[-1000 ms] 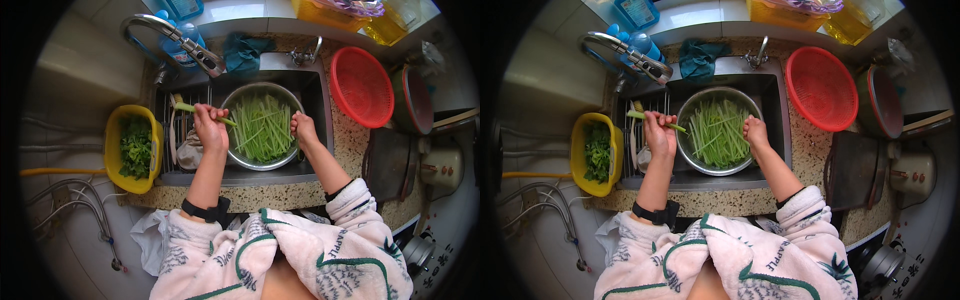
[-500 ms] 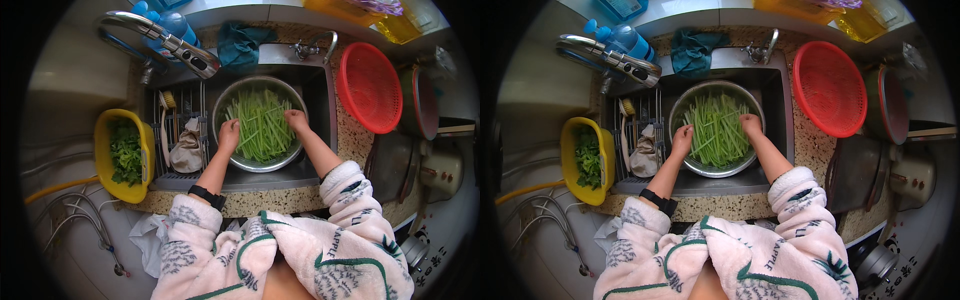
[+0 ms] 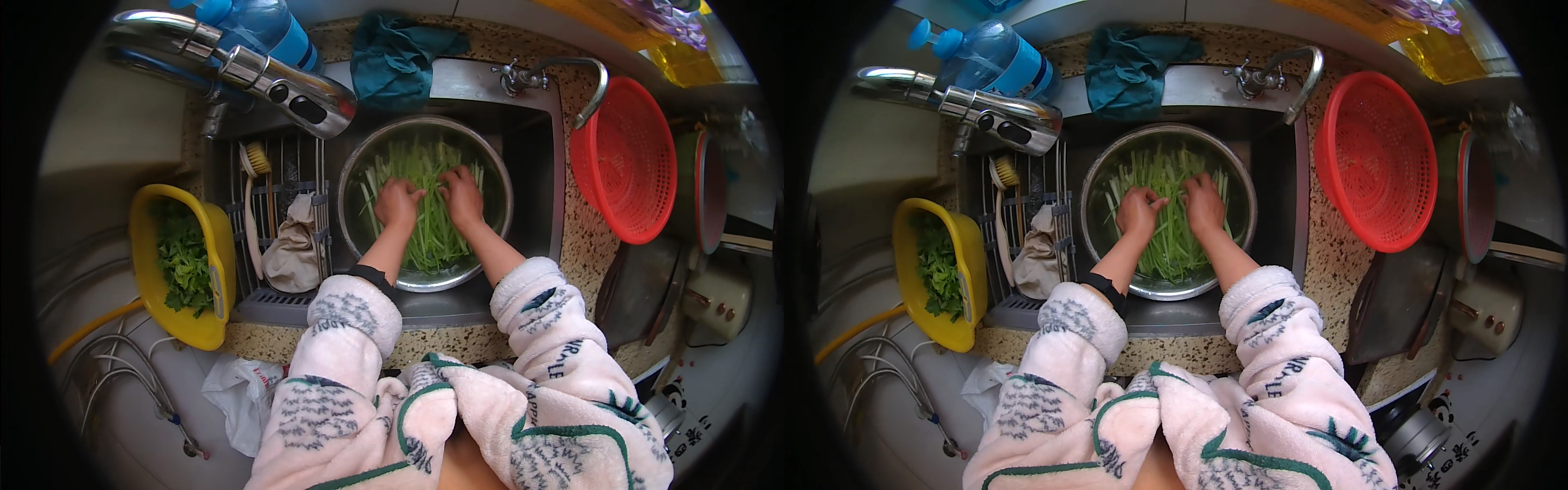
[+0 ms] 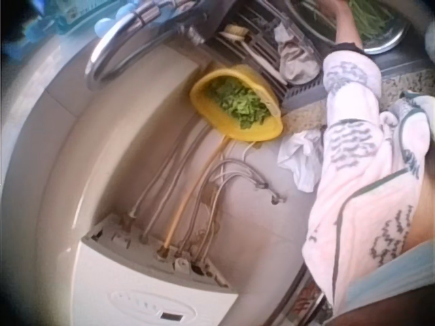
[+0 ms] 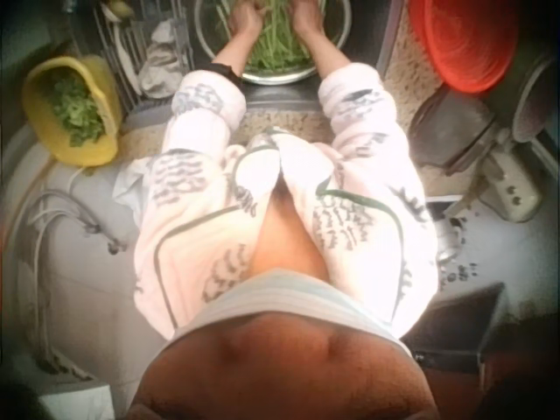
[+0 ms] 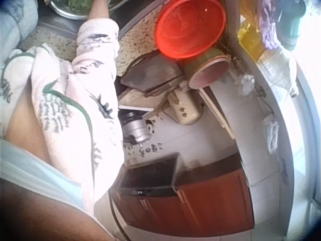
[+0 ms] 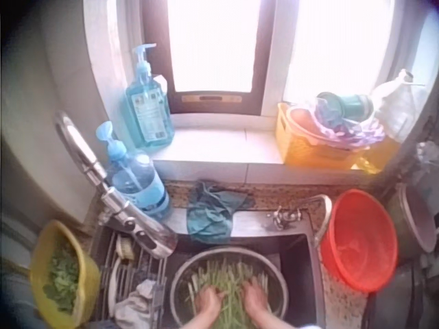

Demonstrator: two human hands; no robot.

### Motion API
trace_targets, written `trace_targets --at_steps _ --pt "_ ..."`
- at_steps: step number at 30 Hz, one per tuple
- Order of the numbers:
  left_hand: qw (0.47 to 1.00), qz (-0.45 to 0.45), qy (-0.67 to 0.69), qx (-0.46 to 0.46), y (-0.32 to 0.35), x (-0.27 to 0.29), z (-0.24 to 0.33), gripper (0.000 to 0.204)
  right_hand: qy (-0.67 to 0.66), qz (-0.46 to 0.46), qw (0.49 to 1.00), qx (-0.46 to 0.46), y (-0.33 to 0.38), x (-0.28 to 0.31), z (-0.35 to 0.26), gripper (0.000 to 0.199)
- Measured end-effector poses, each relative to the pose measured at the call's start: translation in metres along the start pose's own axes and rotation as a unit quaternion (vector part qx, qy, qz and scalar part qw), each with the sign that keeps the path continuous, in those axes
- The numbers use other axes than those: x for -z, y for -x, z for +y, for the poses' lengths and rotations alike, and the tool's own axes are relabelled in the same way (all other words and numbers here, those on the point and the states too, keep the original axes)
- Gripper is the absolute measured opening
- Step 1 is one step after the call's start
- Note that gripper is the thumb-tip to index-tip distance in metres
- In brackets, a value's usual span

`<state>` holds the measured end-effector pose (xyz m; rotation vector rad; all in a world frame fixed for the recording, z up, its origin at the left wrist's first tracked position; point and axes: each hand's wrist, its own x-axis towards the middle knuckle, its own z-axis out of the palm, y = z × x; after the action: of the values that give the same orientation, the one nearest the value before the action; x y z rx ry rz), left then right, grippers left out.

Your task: The person washes green vegetables in a metal bowl under running water, then transfers them to a red colander. They then wash leafy greens in a yellow basin and transfer them to the metal bowl, rinsing them again before placing them back into the yellow basin.

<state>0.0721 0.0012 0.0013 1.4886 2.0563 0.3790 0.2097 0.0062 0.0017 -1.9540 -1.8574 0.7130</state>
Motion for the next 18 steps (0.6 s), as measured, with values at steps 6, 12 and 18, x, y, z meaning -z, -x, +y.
trace_targets --at_steps 6,12,18 --pt "0.998 -0.029 0.05 -0.02 -0.007 -0.01 -0.019 0.021 -0.019 -0.037 0.999 0.013 -0.008 0.0 0.01 0.015" --pt "0.986 -0.073 0.125 -0.08 -0.01 0.001 -0.032 0.026 -0.075 -0.044 0.996 0.03 -0.01 0.008 0.009 0.014" --pt "0.978 -0.136 0.156 0.029 -0.01 0.011 -0.026 0.021 -0.093 -0.059 0.993 0.041 -0.008 0.006 0.003 0.013"
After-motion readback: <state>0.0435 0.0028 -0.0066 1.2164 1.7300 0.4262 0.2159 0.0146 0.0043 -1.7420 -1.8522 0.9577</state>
